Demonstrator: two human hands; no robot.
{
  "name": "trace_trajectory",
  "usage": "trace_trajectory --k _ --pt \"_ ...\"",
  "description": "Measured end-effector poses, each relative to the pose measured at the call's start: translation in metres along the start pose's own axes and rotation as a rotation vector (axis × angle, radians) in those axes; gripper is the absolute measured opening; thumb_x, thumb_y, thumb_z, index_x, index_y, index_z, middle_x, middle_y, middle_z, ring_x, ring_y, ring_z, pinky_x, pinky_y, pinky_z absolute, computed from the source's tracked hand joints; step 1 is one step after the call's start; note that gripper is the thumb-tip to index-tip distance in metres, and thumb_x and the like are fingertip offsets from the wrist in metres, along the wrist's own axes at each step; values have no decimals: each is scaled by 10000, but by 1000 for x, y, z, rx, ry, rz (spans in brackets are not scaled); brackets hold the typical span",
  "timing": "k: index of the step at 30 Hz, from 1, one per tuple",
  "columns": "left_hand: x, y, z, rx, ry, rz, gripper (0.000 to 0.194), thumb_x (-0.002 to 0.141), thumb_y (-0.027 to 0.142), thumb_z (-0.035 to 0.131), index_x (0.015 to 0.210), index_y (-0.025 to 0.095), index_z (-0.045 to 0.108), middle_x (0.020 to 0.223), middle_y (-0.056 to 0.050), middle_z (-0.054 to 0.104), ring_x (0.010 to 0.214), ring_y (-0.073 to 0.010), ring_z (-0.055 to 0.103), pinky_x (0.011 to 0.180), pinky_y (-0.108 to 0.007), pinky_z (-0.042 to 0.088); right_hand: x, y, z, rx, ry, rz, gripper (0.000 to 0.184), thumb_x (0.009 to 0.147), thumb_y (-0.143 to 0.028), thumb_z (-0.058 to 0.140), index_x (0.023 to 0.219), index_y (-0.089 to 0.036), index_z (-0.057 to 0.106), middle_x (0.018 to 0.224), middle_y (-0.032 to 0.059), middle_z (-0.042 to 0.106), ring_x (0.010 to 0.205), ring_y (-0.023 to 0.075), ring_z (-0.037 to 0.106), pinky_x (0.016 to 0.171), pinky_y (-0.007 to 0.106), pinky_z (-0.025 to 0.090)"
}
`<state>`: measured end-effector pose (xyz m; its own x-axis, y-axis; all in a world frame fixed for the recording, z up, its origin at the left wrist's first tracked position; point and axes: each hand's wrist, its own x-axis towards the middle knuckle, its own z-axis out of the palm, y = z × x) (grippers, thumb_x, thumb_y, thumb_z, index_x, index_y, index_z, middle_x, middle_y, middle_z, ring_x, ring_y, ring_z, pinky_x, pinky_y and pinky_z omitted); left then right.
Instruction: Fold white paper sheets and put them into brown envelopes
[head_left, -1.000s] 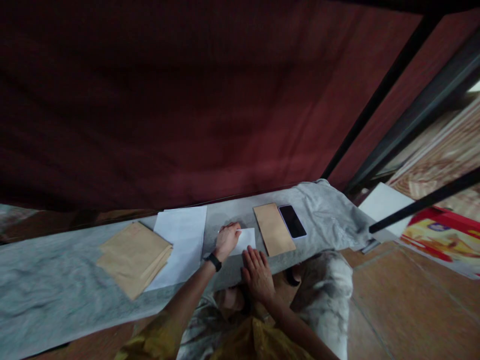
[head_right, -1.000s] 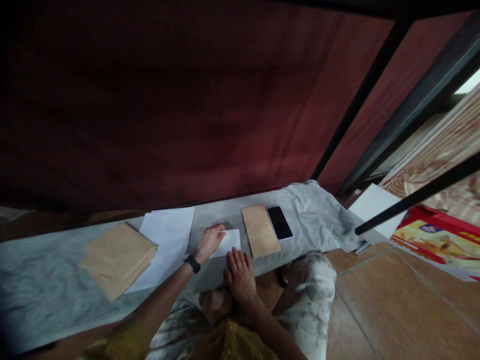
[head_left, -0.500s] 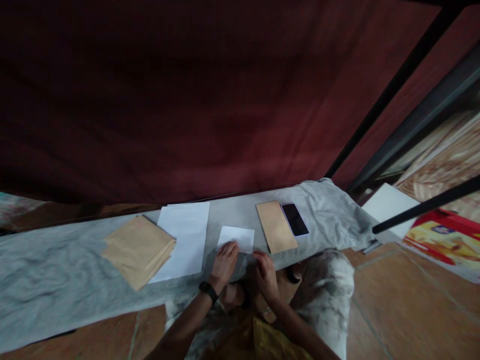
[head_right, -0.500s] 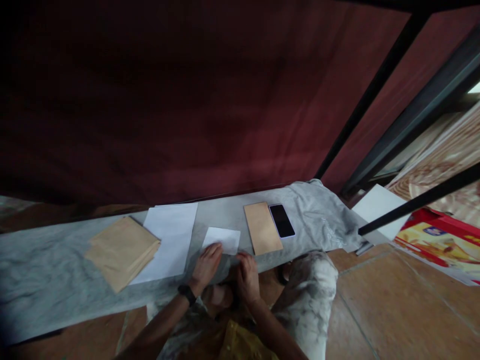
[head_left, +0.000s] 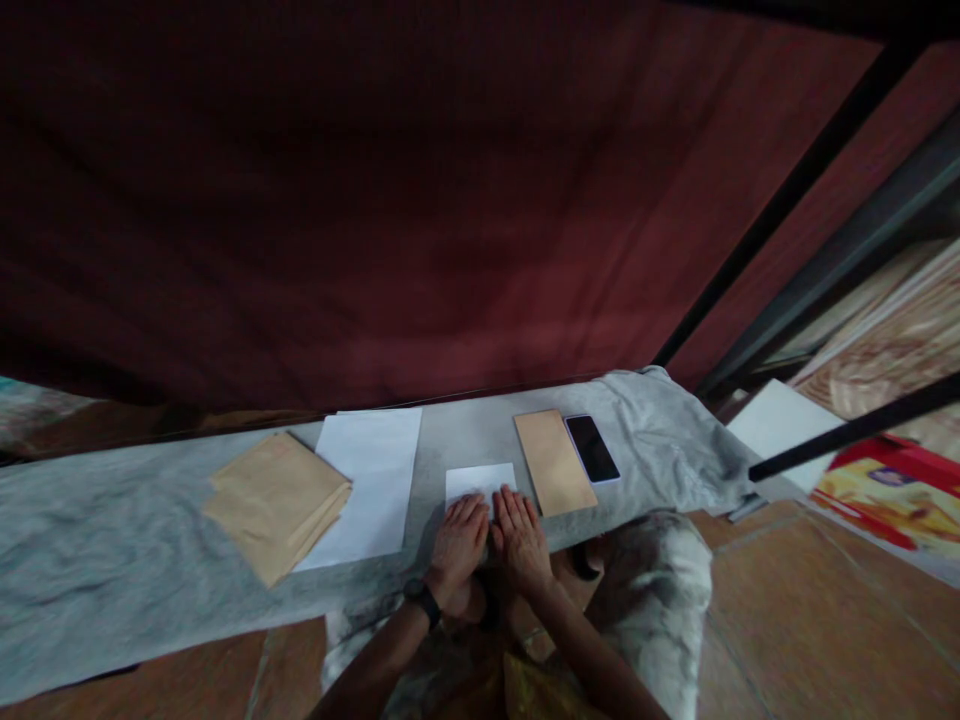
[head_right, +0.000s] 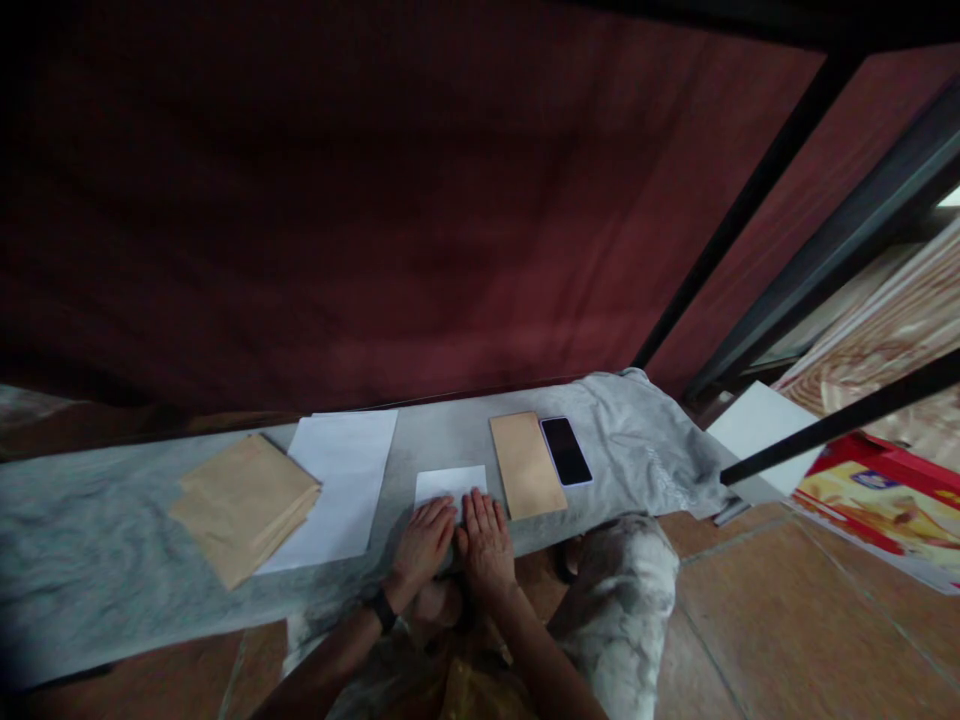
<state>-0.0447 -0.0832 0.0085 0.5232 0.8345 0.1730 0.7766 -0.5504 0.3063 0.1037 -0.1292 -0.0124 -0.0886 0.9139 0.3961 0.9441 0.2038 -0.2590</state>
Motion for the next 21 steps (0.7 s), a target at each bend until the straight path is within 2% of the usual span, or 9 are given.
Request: trace_trajectory --k 4,8,12,15,21 --pt "18 2 8 35 10 12 449 1018 283 327 1420 182 501 1524 -93 475 1428 -211 402 1177 -449 343 -7 0 8 -66 50 -42 519 1000 -227 400 1507 -117 399 1514 139 475 1435 247 382 1187 470 283" --pt "29 -4 14 119 3 -9 517 1023 394 331 1483 176 422 1563 -108 418 1473 -230 331 1194 -475 303 -6 -1 9 -66 54 -36 503 1000 -231 418 1489 -115 428 1509 146 480 1431 250 390 1175 463 302" --pt "20 -20 14 192 19 -36 549 1014 378 337 1510 147 378 1576 -113 395 1490 -228 294 1218 -461 251 -3 0 6 -13 28 26 477 1010 -255 406 1465 -128 468 1490 140 506 1415 247 417 1163 461 329" --pt "12 -28 13 223 33 -44 560 1006 358 342 1524 145 357 1591 -115 367 1504 -229 260 1229 -466 213 9 -2 6 29 41 55 479 1018 -233 348 1461 -97 465 1478 157 516 1414 247 420 1148 461 358" --pt "13 -27 13 242 -15 -53 574 958 194 316 1529 141 354 1589 -111 372 1505 -220 256 1224 -461 226 40 -8 19 59 2 18 481 1025 -302 384 1458 -116 478 1497 149 494 1418 259 418 1141 453 372"
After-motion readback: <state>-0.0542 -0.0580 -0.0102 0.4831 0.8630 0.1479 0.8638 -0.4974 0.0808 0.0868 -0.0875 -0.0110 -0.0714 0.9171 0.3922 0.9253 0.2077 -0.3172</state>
